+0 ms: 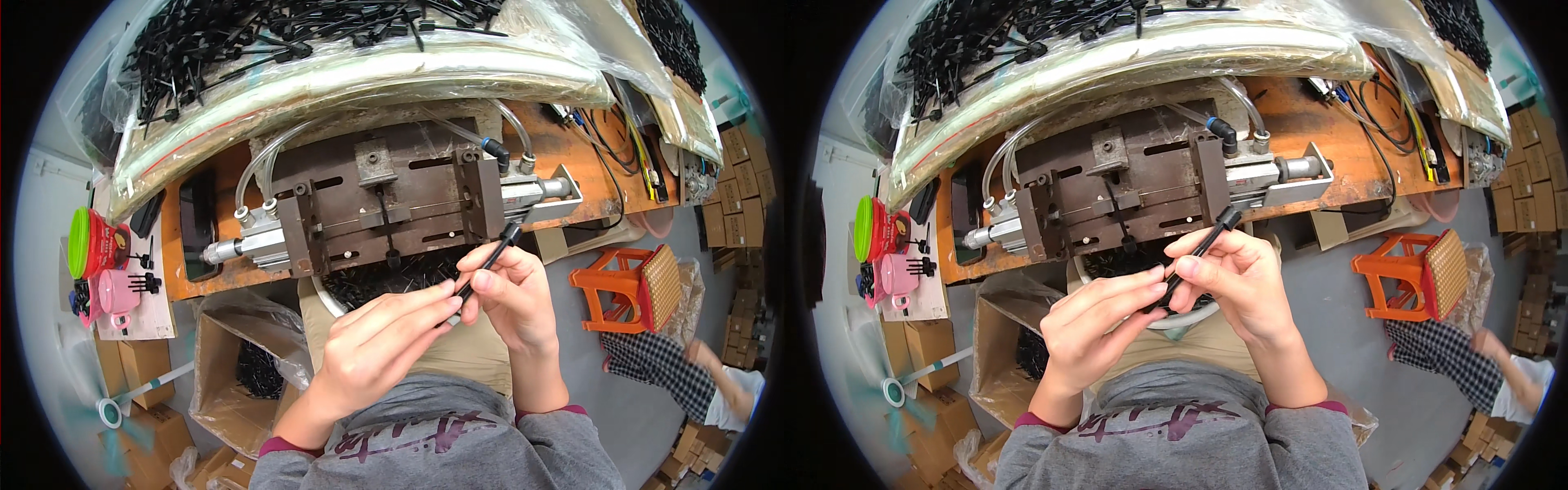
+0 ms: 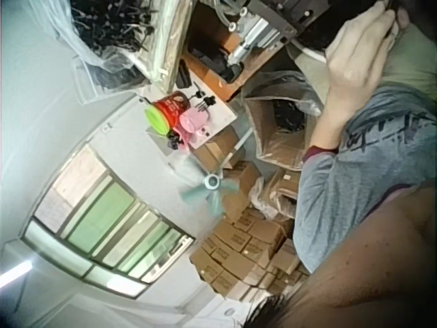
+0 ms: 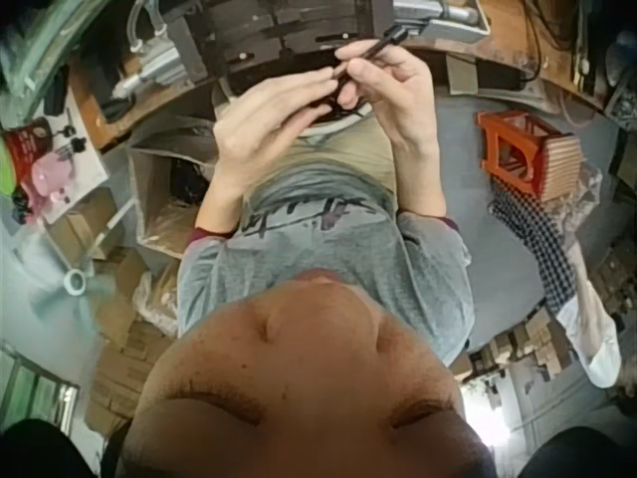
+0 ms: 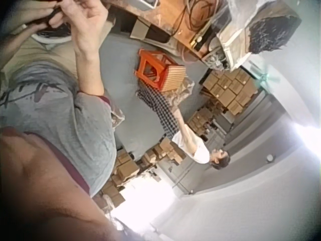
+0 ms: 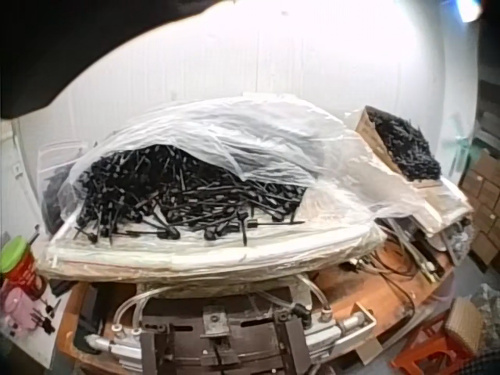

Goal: Manually assemble small electronic or mechanical parts using a workbench fixture and organizing them into containers.

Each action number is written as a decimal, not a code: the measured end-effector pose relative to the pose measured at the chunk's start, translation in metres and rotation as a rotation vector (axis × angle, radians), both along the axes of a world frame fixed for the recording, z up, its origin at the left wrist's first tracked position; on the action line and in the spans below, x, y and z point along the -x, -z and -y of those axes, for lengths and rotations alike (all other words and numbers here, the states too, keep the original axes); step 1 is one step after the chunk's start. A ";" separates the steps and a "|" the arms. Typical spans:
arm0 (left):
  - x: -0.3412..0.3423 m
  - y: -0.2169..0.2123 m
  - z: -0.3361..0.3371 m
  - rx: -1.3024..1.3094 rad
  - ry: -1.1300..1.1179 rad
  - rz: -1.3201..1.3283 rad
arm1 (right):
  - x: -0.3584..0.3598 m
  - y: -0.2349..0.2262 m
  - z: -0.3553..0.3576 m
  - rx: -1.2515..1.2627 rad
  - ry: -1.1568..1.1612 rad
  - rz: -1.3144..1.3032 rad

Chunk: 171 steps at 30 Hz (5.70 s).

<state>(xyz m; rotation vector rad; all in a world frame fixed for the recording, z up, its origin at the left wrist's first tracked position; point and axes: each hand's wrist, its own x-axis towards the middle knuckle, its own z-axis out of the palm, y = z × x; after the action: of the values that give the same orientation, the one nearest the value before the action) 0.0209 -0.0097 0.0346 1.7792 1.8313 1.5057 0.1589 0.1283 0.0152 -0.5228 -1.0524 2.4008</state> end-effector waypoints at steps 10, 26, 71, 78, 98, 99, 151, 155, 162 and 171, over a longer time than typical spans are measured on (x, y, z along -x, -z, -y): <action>0.011 0.020 0.001 0.069 -0.401 -0.358 | 0.004 -0.004 0.008 -0.580 0.359 0.086; 0.013 0.032 -0.012 0.172 -0.417 -0.437 | 0.010 -0.002 0.015 -0.757 0.327 -0.050; 0.003 0.056 0.035 0.117 0.035 -0.223 | 0.059 -0.021 0.014 -1.926 -0.046 0.430; 0.011 0.056 0.047 -0.082 -0.075 -0.163 | 0.103 -0.084 -0.062 -1.902 0.458 0.356; 0.011 0.018 0.052 -0.186 0.141 0.461 | 0.121 -0.115 -0.047 -1.580 0.115 0.097; 0.009 0.021 0.051 -0.214 0.140 0.455 | 0.104 -0.113 -0.031 -1.306 0.031 -0.067; -0.017 0.045 0.040 -0.123 0.252 0.510 | -0.028 -0.096 0.065 0.365 -0.130 -0.899; -0.019 0.048 0.039 -0.103 0.270 0.506 | -0.035 -0.093 0.063 0.440 -0.183 -0.925; -0.018 0.050 0.040 -0.095 0.267 0.521 | -0.054 -0.094 0.056 0.618 -0.306 -0.975; -0.019 0.051 0.038 -0.080 0.280 0.524 | -0.073 -0.098 0.050 0.774 -0.444 -0.951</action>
<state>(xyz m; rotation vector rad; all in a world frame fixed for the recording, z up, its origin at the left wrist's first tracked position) 0.0404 -0.0481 -0.0165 1.4113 1.2347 1.7337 0.2323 0.0781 0.1128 0.6808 0.2177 2.8428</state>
